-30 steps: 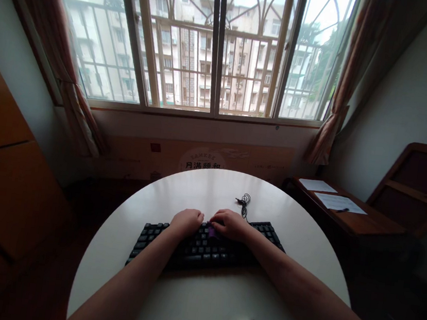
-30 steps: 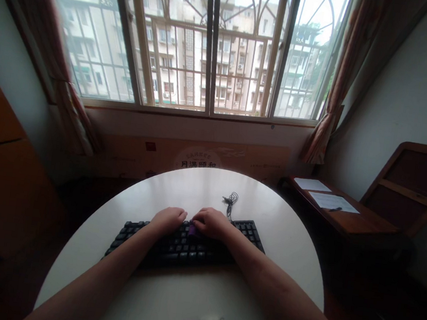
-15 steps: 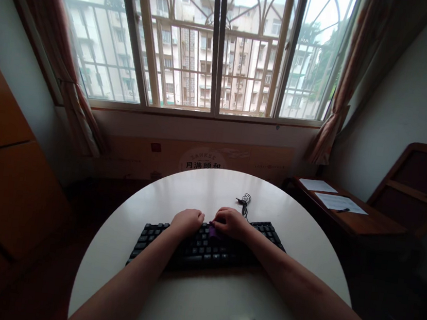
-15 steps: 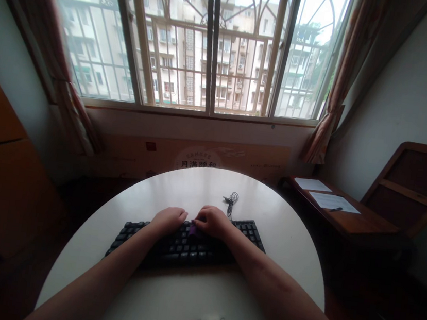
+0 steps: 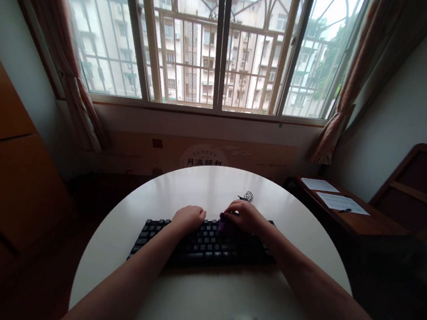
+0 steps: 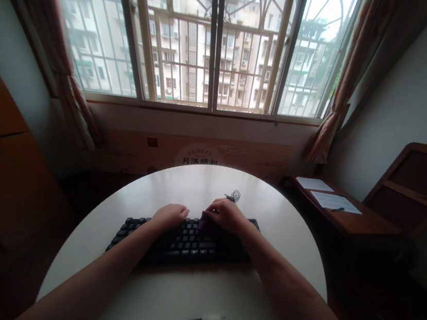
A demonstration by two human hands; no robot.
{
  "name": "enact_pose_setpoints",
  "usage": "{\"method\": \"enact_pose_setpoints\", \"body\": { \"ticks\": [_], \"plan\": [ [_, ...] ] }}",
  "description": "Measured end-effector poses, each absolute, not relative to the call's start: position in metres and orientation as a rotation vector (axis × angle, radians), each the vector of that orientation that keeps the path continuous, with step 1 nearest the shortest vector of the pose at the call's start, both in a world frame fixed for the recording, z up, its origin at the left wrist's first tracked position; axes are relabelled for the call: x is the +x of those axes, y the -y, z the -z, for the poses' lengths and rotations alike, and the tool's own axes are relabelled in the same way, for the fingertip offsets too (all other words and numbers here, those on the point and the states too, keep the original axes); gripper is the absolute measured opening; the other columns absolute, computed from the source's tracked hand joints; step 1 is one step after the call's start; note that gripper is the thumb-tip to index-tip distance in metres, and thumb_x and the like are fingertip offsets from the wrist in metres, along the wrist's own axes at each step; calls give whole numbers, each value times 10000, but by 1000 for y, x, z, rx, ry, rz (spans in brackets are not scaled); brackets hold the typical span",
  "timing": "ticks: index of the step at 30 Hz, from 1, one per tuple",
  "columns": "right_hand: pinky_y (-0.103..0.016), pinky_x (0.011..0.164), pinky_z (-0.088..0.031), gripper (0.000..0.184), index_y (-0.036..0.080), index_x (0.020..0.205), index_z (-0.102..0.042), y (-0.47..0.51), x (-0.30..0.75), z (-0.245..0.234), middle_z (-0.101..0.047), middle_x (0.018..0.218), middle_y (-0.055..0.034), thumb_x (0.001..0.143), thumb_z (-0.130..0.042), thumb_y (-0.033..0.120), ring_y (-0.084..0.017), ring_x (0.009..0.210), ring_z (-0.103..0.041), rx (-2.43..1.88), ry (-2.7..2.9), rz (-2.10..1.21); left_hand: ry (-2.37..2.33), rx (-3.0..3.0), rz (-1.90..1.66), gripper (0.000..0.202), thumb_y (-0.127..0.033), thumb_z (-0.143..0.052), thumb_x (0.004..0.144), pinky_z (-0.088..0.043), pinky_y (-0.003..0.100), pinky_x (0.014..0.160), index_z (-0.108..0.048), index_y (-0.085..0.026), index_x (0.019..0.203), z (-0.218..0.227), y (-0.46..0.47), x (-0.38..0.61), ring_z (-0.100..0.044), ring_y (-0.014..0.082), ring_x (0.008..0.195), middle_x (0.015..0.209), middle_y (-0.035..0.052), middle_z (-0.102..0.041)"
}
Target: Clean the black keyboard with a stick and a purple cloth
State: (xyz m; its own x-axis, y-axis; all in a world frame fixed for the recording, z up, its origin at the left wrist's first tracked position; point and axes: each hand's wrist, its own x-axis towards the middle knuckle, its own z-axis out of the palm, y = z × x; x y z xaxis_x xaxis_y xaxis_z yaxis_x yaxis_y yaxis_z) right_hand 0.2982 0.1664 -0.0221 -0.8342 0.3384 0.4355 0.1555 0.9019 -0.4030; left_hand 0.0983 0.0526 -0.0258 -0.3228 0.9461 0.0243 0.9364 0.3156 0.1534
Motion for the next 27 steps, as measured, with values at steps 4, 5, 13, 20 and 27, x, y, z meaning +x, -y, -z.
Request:
{"method": "enact_pose_setpoints", "body": {
  "ticks": [4,5,13,20,27],
  "plan": [
    [-234,811,-432,188,187,905,-744,-167,297,29,-688,901,-48,862,-585,276,-133,840,-606,-314,2583,-522,-2496,1787,-202,439,-405,-308,900,-469,347,778,-705,-218,895,24,-51,100,-633,256,937,997,101,-713],
    [-236,816,-432,190,185,917,-745,-166,295,31,-689,908,-50,858,-586,270,-136,847,-607,-310,2595,-522,-2498,1787,-199,439,-404,-307,900,-469,346,778,-704,-217,900,24,-51,100,-632,256,939,999,101,-713],
    [-246,833,-425,211,192,935,-736,-155,282,40,-672,927,-49,854,-583,314,-152,895,-597,-408,2610,-494,-2506,1792,-196,440,-404,-307,895,-471,363,783,-705,-216,901,26,-52,100,-632,269,951,1008,108,-712],
    [-217,756,-415,190,196,921,-723,-155,279,41,-642,905,-35,851,-581,302,-116,814,-571,-445,2582,-575,-2507,1784,-200,445,-403,-299,896,-477,364,764,-701,-212,888,25,-52,101,-636,273,935,997,111,-712],
    [-227,761,-414,192,137,776,-648,-155,279,42,-597,865,-54,848,-578,300,-121,811,-538,-459,2544,-480,-2503,1785,-193,433,-405,-304,895,-477,362,771,-699,-226,891,23,-52,101,-635,269,949,1009,96,-712]
  ]
}}
